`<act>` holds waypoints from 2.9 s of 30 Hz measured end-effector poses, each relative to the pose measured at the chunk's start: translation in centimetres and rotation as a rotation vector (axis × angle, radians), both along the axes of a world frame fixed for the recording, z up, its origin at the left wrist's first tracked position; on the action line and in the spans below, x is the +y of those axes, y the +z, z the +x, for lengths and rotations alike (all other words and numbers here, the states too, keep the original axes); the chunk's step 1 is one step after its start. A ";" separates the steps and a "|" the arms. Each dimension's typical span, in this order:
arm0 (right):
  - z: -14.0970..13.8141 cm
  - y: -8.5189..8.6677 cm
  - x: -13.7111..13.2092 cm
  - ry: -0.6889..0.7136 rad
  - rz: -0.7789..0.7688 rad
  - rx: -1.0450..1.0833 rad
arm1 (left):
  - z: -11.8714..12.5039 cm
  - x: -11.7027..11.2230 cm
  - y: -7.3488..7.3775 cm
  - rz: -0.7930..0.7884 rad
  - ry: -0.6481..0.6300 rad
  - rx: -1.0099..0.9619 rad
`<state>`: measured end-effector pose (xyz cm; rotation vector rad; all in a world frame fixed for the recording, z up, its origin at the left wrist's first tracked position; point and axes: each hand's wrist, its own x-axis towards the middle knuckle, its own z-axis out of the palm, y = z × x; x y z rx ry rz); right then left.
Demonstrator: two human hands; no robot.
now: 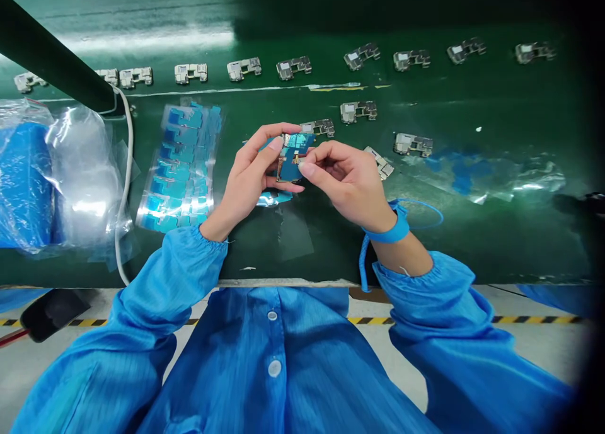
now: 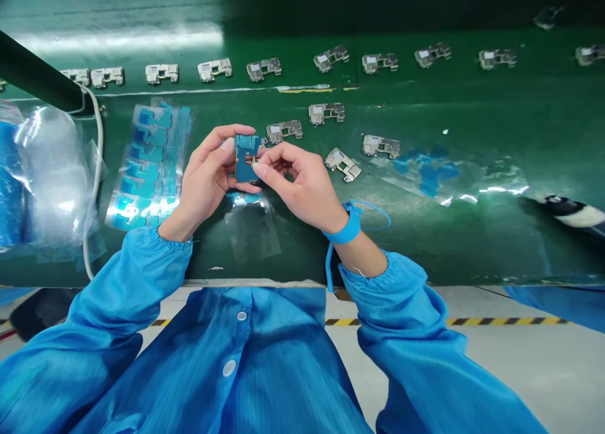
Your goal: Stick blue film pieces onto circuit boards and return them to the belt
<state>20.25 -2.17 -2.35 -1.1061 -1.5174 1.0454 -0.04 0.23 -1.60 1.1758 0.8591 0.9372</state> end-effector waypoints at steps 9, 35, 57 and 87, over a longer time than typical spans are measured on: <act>-0.2 0.3 -0.2 -0.005 0.004 -0.021 | 0.1 0.0 -0.6 0.051 0.020 0.062; -0.1 0.1 -0.2 -0.039 -0.005 -0.041 | 0.3 -0.5 0.9 -0.078 -0.021 -0.073; -0.2 0.1 -0.2 -0.031 0.010 0.015 | 0.3 -0.4 0.7 -0.107 0.010 -0.086; -0.2 0.1 -0.2 -0.021 0.007 0.028 | 0.4 -0.3 0.6 -0.115 -0.006 -0.192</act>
